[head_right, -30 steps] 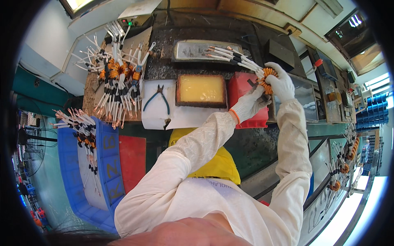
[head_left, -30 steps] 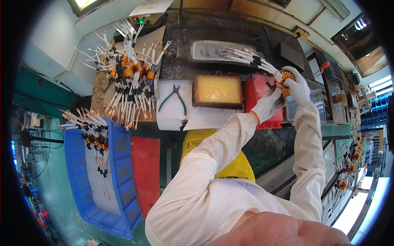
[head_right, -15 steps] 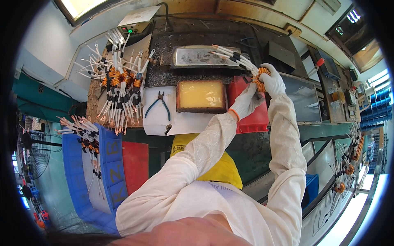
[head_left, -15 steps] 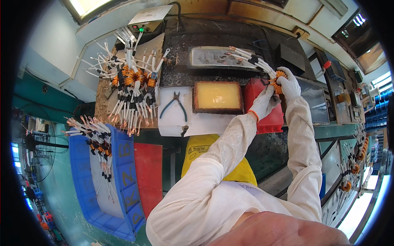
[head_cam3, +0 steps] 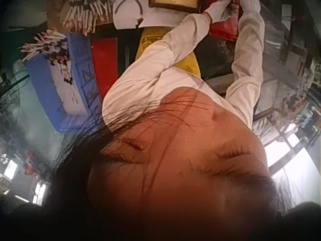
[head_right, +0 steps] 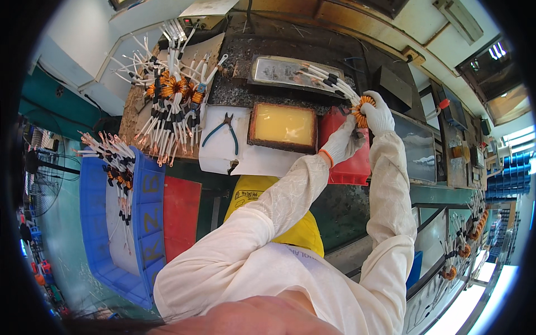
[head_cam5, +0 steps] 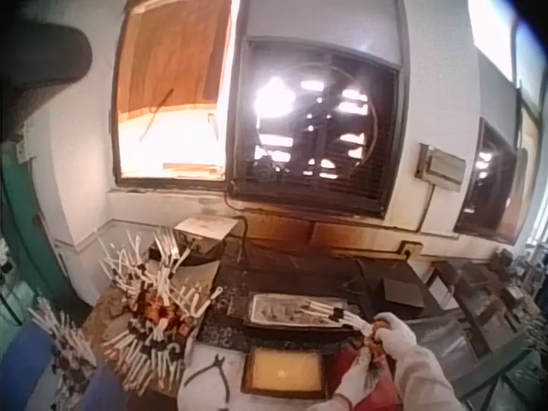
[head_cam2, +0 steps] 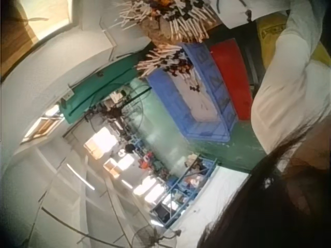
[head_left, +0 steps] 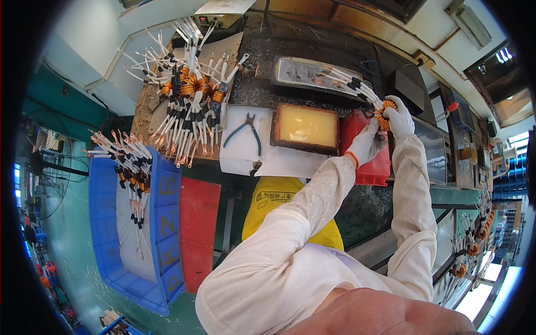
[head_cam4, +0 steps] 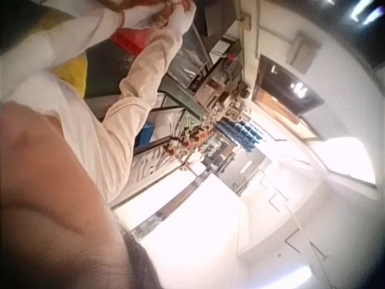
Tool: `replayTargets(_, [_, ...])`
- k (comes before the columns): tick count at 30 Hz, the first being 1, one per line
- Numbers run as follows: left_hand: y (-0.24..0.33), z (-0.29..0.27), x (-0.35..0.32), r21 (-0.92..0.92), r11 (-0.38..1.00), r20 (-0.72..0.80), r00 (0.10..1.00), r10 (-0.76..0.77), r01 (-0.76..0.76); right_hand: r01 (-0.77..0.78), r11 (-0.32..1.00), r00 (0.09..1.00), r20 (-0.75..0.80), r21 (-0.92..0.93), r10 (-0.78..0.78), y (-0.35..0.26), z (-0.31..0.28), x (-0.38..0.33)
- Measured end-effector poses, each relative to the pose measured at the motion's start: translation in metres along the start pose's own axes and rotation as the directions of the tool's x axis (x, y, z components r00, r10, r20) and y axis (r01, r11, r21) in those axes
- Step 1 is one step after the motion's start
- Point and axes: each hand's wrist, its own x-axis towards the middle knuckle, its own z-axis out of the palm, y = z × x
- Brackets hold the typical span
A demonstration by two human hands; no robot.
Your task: Dipping copper wire coils into a flux or solder tray and organizing them.
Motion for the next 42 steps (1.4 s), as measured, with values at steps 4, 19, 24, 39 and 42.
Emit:
replayTargets(4, [0.002,0.0,-0.001,-0.018,1.0,0.024,1.0,-0.02,0.02,0.021,1.0,1.0,-0.017,-0.004,-0.022,0.01,0.004,0.01])
replayTargets(19, [0.002,0.003,-0.001,-0.049,0.997,0.017,0.998,-0.056,0.057,0.009,1.0,1.0,0.016,-0.007,-0.009,0.015,0.008,0.02])
replayTargets(24, [0.004,-0.003,0.002,-0.039,0.999,0.067,0.997,-0.026,0.029,0.031,0.995,0.999,0.025,-0.092,-0.029,-0.002,0.008,0.016])
replayTargets(39, [-0.003,-0.016,0.012,-0.066,0.998,0.103,0.995,0.007,0.0,0.127,0.962,0.991,0.077,-0.242,-0.112,-0.02,0.008,0.019])
replayTargets(42, [-0.002,-0.018,0.009,-0.073,0.997,0.151,0.988,-0.013,0.024,0.105,0.952,0.992,0.095,-0.287,-0.081,-0.025,0.009,0.018])
